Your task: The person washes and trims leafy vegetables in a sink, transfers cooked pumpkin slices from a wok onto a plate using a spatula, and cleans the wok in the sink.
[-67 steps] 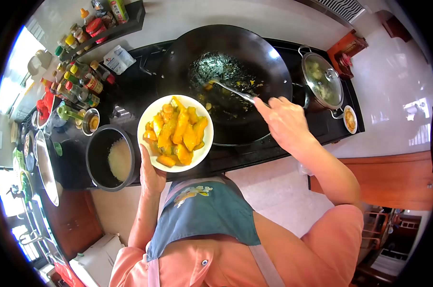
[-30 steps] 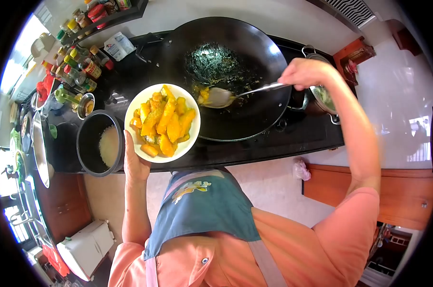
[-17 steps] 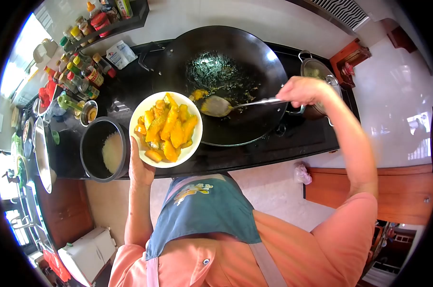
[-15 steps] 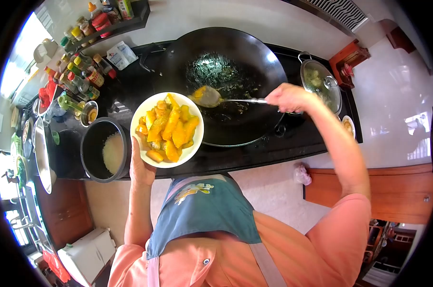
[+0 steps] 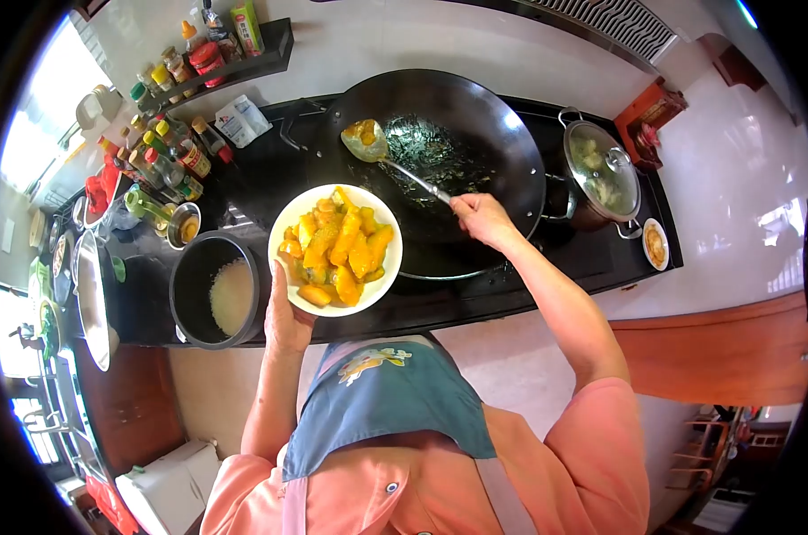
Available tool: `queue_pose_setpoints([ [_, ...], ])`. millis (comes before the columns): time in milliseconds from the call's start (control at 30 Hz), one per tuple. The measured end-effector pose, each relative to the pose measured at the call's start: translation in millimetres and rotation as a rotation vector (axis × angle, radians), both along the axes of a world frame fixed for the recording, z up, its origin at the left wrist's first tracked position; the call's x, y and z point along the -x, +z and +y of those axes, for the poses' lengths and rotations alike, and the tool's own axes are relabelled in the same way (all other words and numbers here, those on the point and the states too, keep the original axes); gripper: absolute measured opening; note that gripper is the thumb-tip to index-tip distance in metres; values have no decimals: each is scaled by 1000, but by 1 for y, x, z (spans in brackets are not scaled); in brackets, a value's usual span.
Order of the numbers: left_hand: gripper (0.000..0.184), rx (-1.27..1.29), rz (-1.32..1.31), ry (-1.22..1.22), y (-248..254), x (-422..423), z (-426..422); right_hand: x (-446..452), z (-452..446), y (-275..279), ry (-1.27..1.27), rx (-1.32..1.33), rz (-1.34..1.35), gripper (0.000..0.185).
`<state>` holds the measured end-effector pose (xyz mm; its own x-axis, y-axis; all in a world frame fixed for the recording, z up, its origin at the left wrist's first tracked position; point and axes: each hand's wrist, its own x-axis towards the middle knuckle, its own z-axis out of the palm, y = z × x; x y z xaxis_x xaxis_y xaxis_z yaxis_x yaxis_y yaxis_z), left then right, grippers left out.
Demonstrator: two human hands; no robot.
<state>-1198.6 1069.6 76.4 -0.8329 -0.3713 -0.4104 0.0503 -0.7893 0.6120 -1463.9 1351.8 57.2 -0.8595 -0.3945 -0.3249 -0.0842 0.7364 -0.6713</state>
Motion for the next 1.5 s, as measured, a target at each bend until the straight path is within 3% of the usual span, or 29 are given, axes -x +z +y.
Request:
queue_pose_setpoints([
  [167, 63, 3, -8, -4, 1, -1, -1, -14, -2, 81, -33, -130, 458, 32],
  [400, 69, 20, -60, -9, 9, -2, -1, -120, 23, 220, 39, -13, 657, 23],
  [467, 69, 34, -83, -9, 9, -2, -2, -151, 33, 211, 86, 57, 804, 26],
  [633, 68, 17, -106, -33, 6, -3, -3, -212, 56, 172, 187, -205, 931, 33],
  [867, 67, 36, -101, -41, 3, -4, -3, -226, 69, 152, 95, 7, 1052, 38],
  [1100, 70, 45, -60, -57, 2, -5, -3, -228, 75, 129, 87, 27, 860, 34],
  [1400, 75, 121, -81, -86, -2, -5, -7, -222, 75, 131, 32, 146, 905, 32],
  [1500, 76, 132, -101, -71, 2, -3, -5, -219, 79, 131, 109, -2, 862, 31],
])
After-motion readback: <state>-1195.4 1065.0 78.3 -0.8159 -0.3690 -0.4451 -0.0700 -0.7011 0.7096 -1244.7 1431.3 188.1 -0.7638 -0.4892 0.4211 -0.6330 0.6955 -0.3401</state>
